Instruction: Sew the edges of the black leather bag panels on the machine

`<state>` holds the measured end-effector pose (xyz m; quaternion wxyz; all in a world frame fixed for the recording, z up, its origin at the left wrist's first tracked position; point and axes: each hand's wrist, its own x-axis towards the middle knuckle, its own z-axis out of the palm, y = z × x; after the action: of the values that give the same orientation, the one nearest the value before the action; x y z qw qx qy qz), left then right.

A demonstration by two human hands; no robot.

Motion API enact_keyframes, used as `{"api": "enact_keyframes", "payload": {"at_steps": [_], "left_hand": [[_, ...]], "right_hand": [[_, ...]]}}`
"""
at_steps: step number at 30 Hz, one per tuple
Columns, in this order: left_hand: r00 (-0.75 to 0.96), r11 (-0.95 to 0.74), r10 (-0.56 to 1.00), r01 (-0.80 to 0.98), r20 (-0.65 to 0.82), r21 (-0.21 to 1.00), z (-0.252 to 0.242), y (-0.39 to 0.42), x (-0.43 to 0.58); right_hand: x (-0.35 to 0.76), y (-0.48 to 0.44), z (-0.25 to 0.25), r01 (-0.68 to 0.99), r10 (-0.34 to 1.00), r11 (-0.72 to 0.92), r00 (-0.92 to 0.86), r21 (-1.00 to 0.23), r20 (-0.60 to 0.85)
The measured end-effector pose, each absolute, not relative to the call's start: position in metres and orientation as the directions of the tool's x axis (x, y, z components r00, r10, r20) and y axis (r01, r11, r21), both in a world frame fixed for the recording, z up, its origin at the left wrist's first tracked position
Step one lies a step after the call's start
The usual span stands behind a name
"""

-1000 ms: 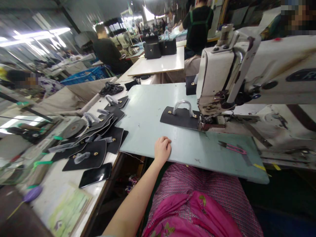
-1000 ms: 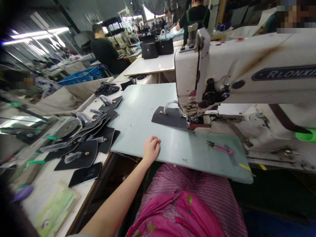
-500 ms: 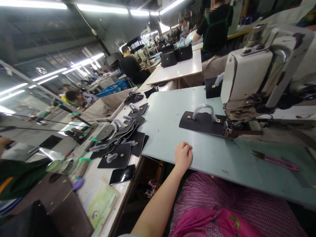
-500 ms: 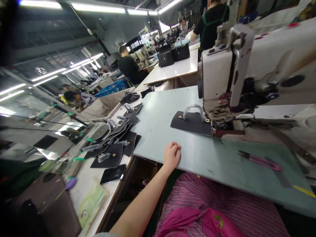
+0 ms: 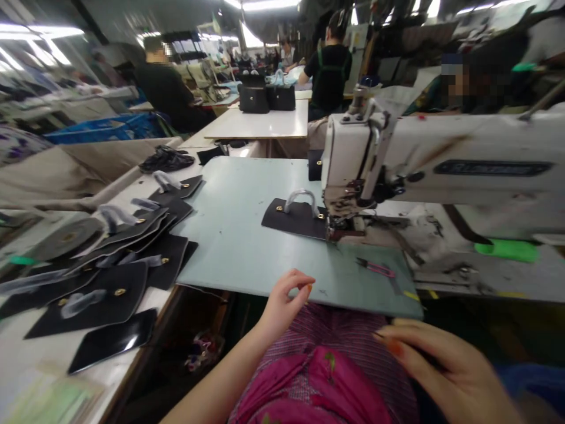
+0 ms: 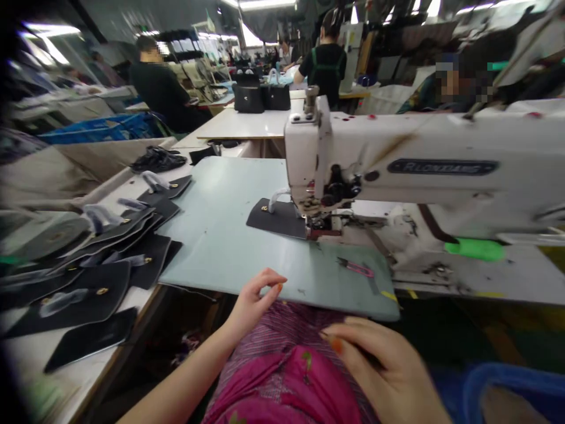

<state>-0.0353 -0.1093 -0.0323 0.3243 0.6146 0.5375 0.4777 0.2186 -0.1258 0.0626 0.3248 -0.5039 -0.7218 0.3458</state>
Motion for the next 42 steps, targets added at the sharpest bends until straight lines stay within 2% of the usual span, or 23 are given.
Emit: {"api": "enact_keyframes", "payload": {"at_steps": [3, 5, 8, 17, 21, 23, 27, 30, 33, 36, 39, 42], "left_hand": [[0.092, -0.154, 0.986, 0.13, 0.143, 0.98, 0.002, -0.132, -0.016], [0.125, -0.104, 0.988, 0.062, 0.096, 0.993, 0.015, -0.141, -0.011], [0.14, -0.065, 0.988, 0.015, 0.063, 0.998, 0.02, -0.146, -0.01], [0.085, -0.017, 0.996, 0.028, 0.015, 0.999, 0.019, -0.147, -0.006], [0.054, 0.002, 0.999, 0.066, -0.006, 0.998, 0.019, -0.146, -0.006], [0.039, 0.01, 0.999, 0.092, -0.014, 0.996, 0.019, -0.145, -0.007], [0.009, 0.054, 0.998, 0.13, -0.056, 0.99, 0.019, -0.144, -0.008], [0.007, 0.074, 0.997, 0.15, -0.076, 0.986, 0.018, -0.144, -0.008], [-0.003, 0.086, 0.996, 0.159, -0.087, 0.984, 0.016, -0.144, -0.008], [-0.003, 0.124, 0.992, 0.133, -0.125, 0.983, 0.014, -0.143, -0.009], [-0.015, 0.154, 0.988, 0.083, -0.153, 0.985, 0.014, -0.141, -0.014], [-0.036, 0.164, 0.986, -0.015, -0.164, 0.986, 0.017, -0.138, -0.022]], "right_hand": [[0.196, -0.12, 0.054, 0.378, 0.925, 0.031, -0.362, -0.925, -0.117], [0.181, -0.119, 0.048, 0.304, 0.925, -0.055, -0.344, -0.951, -0.164], [0.172, -0.122, 0.045, 0.253, 0.93, -0.1, -0.32, -0.962, -0.181], [0.172, -0.13, 0.041, 0.235, 0.922, -0.162, -0.311, -0.958, -0.232], [0.171, -0.13, 0.039, 0.229, 0.904, -0.16, -0.357, -0.96, -0.236], [0.171, -0.131, 0.038, 0.276, 0.899, -0.124, -0.375, -0.953, -0.225], [0.167, -0.137, 0.028, 0.493, 0.938, 0.093, -0.334, -0.865, -0.089], [0.164, -0.142, 0.015, 0.64, 0.916, 0.372, -0.37, -0.672, 0.154], [0.168, -0.144, 0.003, 0.668, 0.776, 0.62, -0.445, -0.412, 0.447], [0.173, -0.142, -0.003, 0.649, 0.643, 0.719, -0.484, -0.249, 0.594], [0.178, -0.138, 0.002, 0.641, 0.646, 0.719, -0.476, -0.268, 0.597], [0.187, -0.139, 0.021, 0.628, 0.766, 0.633, -0.428, -0.452, 0.479]]}}
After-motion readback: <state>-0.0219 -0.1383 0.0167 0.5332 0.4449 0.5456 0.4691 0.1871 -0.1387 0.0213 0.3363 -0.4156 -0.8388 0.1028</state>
